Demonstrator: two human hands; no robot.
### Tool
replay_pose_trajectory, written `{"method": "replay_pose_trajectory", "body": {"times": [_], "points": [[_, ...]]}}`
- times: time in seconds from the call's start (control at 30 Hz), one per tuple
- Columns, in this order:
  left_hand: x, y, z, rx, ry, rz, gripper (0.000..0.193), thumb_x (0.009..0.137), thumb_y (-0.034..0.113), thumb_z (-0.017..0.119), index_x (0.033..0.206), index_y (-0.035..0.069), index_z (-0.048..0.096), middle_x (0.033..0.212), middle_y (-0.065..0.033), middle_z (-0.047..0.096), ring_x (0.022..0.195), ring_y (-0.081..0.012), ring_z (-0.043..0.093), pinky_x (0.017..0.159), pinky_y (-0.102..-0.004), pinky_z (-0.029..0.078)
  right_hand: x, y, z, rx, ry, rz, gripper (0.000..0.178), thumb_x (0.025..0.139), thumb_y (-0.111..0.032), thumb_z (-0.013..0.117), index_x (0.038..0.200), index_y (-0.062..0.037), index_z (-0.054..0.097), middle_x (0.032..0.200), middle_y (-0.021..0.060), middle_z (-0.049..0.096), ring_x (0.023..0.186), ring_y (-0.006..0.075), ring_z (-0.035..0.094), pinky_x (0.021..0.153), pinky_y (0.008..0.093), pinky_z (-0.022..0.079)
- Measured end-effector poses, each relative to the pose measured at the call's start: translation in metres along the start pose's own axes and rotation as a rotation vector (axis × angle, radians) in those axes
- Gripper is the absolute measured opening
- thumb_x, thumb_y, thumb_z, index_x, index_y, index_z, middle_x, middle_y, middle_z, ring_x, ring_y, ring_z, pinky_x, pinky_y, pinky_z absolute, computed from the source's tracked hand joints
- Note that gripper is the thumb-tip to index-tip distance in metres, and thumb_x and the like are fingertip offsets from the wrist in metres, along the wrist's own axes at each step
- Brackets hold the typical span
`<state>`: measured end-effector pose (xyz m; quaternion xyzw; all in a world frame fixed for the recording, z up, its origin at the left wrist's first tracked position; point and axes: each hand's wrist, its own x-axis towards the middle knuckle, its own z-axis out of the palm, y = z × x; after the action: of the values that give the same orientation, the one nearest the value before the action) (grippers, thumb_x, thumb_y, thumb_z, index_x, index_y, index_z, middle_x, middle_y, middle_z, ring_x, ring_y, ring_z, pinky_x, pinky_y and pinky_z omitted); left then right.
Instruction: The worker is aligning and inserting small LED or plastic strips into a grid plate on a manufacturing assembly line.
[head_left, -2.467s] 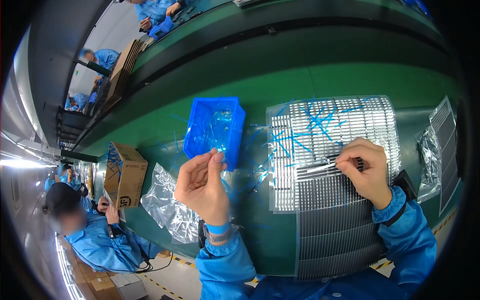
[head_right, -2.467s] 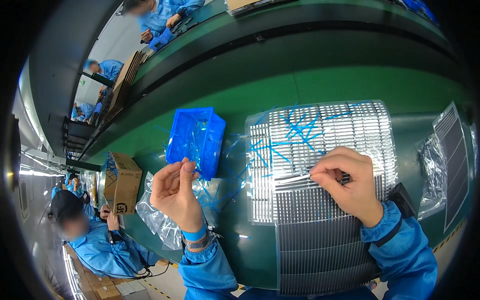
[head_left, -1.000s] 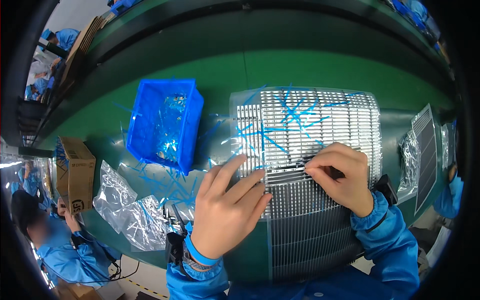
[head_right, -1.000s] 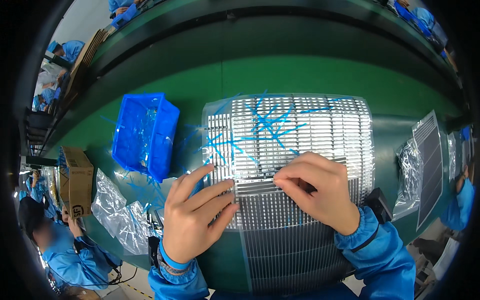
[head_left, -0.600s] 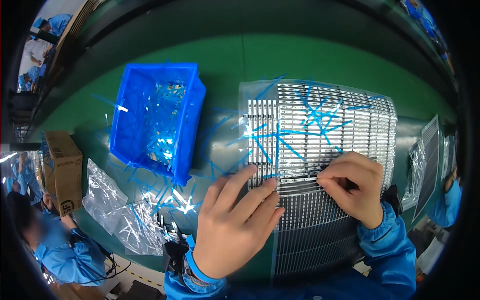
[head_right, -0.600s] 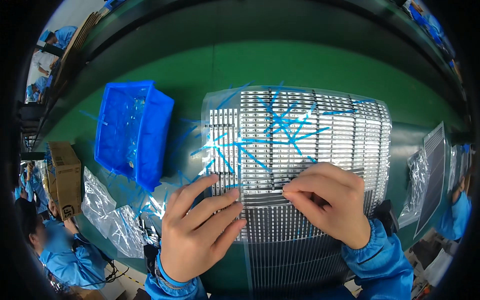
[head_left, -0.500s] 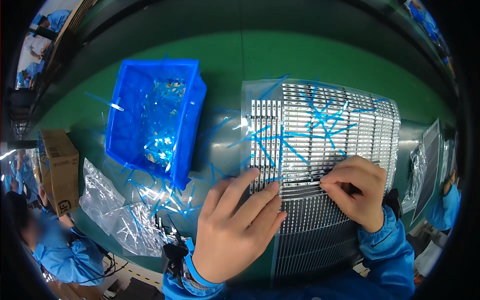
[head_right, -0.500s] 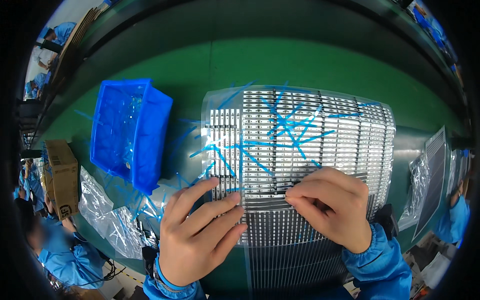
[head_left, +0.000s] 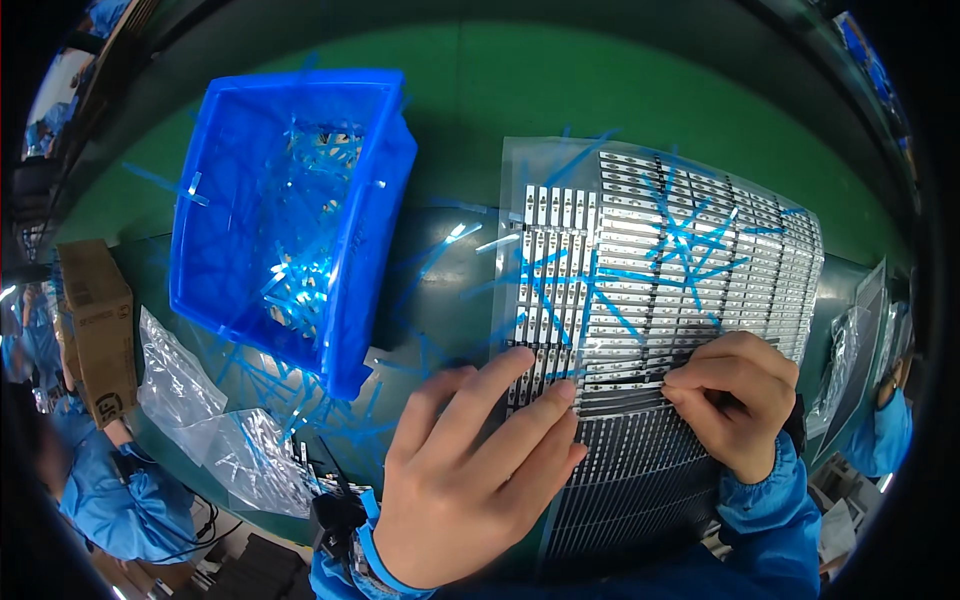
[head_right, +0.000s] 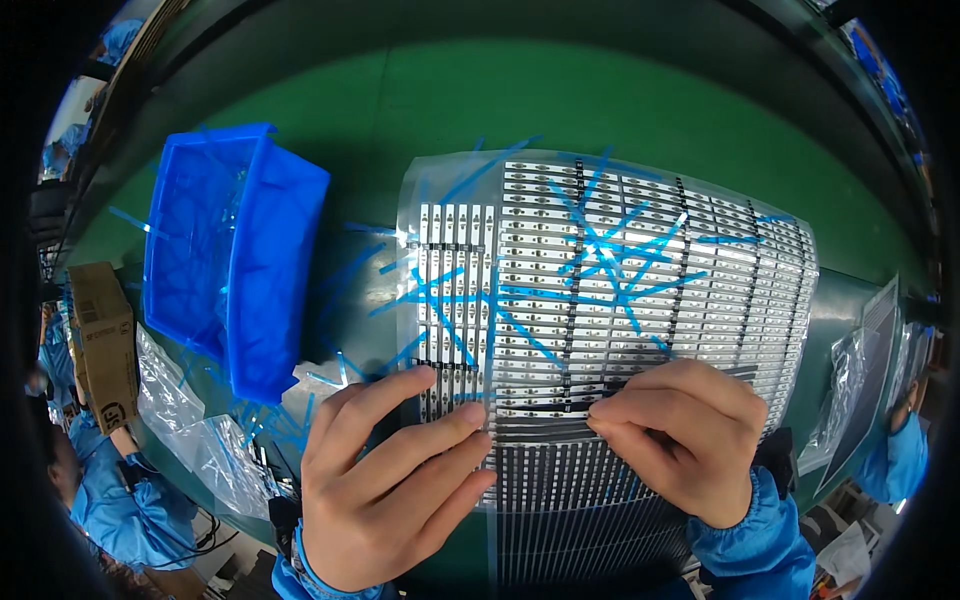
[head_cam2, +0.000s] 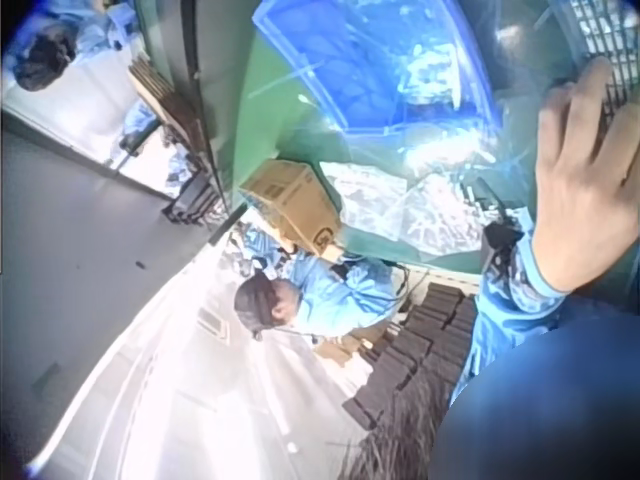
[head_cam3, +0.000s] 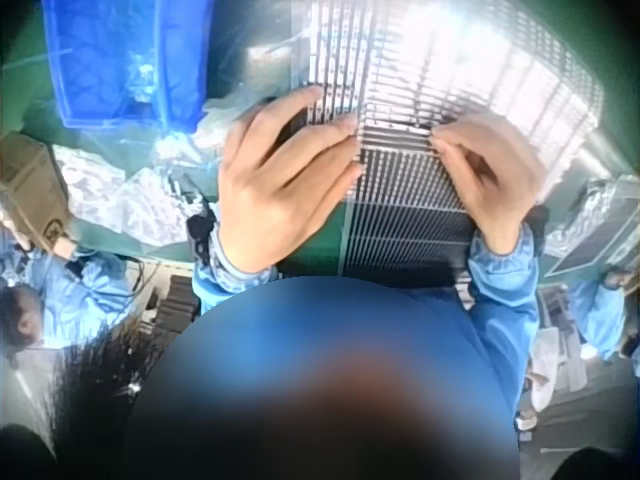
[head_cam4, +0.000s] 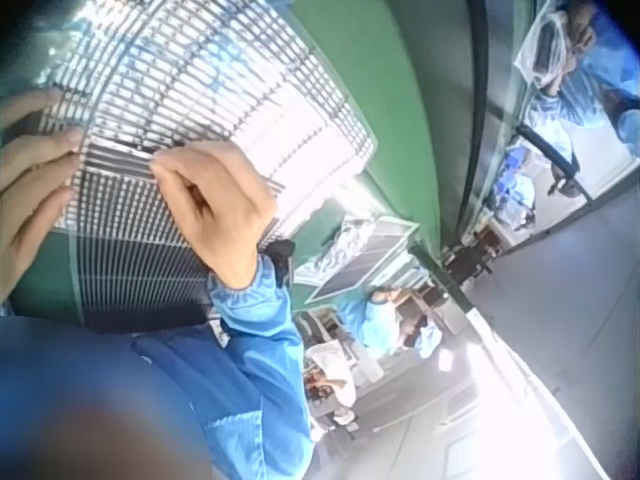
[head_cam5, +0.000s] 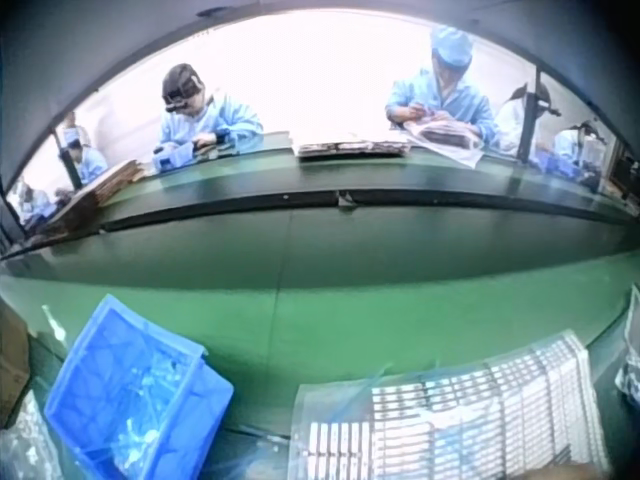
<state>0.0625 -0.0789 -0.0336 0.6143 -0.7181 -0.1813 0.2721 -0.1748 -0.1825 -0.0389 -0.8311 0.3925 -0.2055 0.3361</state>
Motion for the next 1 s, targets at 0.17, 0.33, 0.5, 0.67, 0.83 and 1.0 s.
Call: {"method": "replay_pose_trajectory", "body": {"times": [0.17, 0.33, 0.5, 0.67, 0.83, 1.0], "points": [[0.001, 0.0, 0.0, -0.009, 0.004, 0.006, 0.022, 0.074, 0.019, 0.084, 0.091, 0.007, 0.079, 0.118, -0.0025, 0.073, 0.119, -0.0297, 0.065, 0.089, -0.0462, 0.054, -0.001, 0.0, -0.002, -0.01, -0.005, -0.006, 0.02, 0.075, -0.007, 0.088, 0.093, -0.0071, 0.081, 0.087, 0.0073, 0.071, 0.071, 0.018, 0.07, 0.059, 0.0291, 0.055], [0.001, 0.0, 0.0, -0.008, -0.001, -0.002, 0.021, 0.074, 0.019, 0.084, 0.091, 0.007, 0.079, 0.119, -0.0023, 0.073, 0.119, -0.0294, 0.065, 0.088, -0.0455, 0.054, -0.001, 0.0, -0.002, -0.02, -0.006, -0.007, 0.02, 0.075, -0.007, 0.088, 0.093, -0.0073, 0.081, 0.087, 0.0069, 0.071, 0.071, 0.0182, 0.07, 0.059, 0.0295, 0.055], [0.003, 0.001, -0.004, 0.033, -0.063, 0.003, 0.022, 0.074, 0.019, 0.084, 0.092, 0.007, 0.079, 0.119, -0.0016, 0.073, 0.119, -0.0292, 0.065, 0.089, -0.0452, 0.053, -0.001, 0.0, -0.002, -0.021, -0.012, 0.003, 0.019, 0.075, -0.007, 0.087, 0.093, -0.0073, 0.081, 0.088, 0.0069, 0.071, 0.071, 0.0185, 0.07, 0.06, 0.0298, 0.055], [0.008, 0.009, -0.01, 0.064, -0.076, -0.044, 0.032, 0.067, 0.017, 0.087, 0.098, 0.009, 0.083, 0.115, 0.0022, 0.075, 0.116, -0.0299, 0.065, 0.086, -0.0433, 0.05, 0.0, -0.002, -0.003, -0.019, -0.029, -0.012, 0.02, 0.074, -0.006, 0.087, 0.093, -0.0074, 0.081, 0.089, 0.0069, 0.072, 0.072, 0.0189, 0.07, 0.061, 0.0299, 0.055], [-0.006, -0.037, 0.002, 0.071, -0.205, 0.276, 0.054, 0.089, 0.04, 0.074, 0.137, 0.016, 0.069, 0.146, -0.0112, 0.057, 0.136, -0.0298, 0.048, 0.108, -0.0491, 0.038, -0.001, 0.001, -0.002, -0.037, -0.023, -0.01, 0.02, 0.073, -0.005, 0.088, 0.093, -0.0071, 0.081, 0.089, 0.0068, 0.071, 0.072, 0.019, 0.07, 0.061, 0.0301, 0.056], [0.002, -0.001, -0.003, -0.024, -0.006, -0.007, 0.024, 0.073, 0.017, 0.085, 0.094, 0.007, 0.079, 0.118, -0.0007, 0.074, 0.119, -0.0291, 0.065, 0.088, -0.0449, 0.053, 0.0, -0.001, -0.002, -0.035, -0.017, -0.032, 0.021, 0.073, -0.005, 0.088, 0.093, -0.0069, 0.081, 0.089, 0.0068, 0.071, 0.073, 0.0195, 0.07, 0.062, 0.0303, 0.056]]}}
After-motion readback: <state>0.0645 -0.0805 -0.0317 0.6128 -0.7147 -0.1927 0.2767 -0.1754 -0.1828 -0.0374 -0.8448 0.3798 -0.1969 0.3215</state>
